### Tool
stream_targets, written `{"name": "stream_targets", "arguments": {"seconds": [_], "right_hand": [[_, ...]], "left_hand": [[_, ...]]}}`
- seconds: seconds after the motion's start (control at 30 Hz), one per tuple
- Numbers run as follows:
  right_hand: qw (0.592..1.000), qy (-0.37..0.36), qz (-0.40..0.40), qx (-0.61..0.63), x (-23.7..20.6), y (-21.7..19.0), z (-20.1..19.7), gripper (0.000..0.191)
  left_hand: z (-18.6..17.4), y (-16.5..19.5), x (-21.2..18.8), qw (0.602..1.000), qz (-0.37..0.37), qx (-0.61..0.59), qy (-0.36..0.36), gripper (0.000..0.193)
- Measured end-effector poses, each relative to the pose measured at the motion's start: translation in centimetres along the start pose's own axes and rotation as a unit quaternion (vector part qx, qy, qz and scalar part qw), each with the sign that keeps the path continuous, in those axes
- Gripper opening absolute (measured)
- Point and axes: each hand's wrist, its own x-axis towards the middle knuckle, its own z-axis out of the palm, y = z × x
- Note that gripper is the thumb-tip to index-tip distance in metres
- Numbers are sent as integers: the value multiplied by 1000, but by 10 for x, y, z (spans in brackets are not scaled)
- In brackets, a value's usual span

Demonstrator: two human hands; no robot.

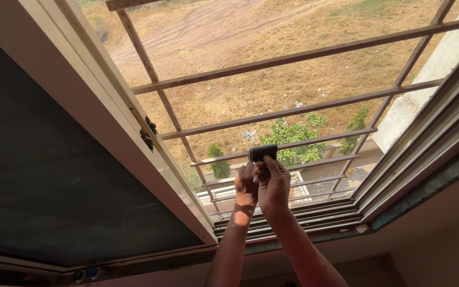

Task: The person uses a small brush to clean the horizontal bars of a metal window grille. They hold the grille with one hand while scrubbing each bar with the other, moving along the length of the bars repeatedly.

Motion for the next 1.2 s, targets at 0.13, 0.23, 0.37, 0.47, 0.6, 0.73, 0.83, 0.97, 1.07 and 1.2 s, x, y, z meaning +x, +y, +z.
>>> {"name": "stream_targets", "arguments": {"seconds": [0.13, 0.23, 0.37, 0.47, 0.6, 0.73, 0.83, 0.97, 1.07, 1.2], "right_hand": [[1000, 17, -25, 7, 10, -16, -11, 10], [998, 41, -57, 7, 22, -31, -21, 10], [992, 67, -106, 16, 36, -56, -31, 10], [987, 89, -135, 26, 48, -79, -39, 12], [976, 115, -184, 27, 64, -112, -54, 14], [969, 140, -198, 52, 79, -145, -68, 13], [969, 138, -202, 31, 83, -159, -74, 14], [969, 130, -209, 0, 85, -159, -80, 13], [974, 114, -197, 2, 86, -157, -84, 13], [980, 102, -169, 18, 87, -154, -90, 14]], "left_hand": [[-2, 9, 6, 998, 11, 48, 38, 5], [8, 11, 7, 994, 20, 94, 41, 6], [27, 8, -1, 991, 20, 130, 29, 14], [40, 6, -6, 991, 22, 121, 46, 11], [49, 6, -6, 992, 24, 115, 38, 11], [52, 10, -4, 992, 23, 113, 46, 11], [52, 13, -1, 992, 24, 108, 55, 10], [54, 16, 2, 993, 16, 112, 37, 10], [57, 18, 3, 994, 1, 106, 15, 13], [61, 19, 5, 995, 2, 94, 26, 11]]}}
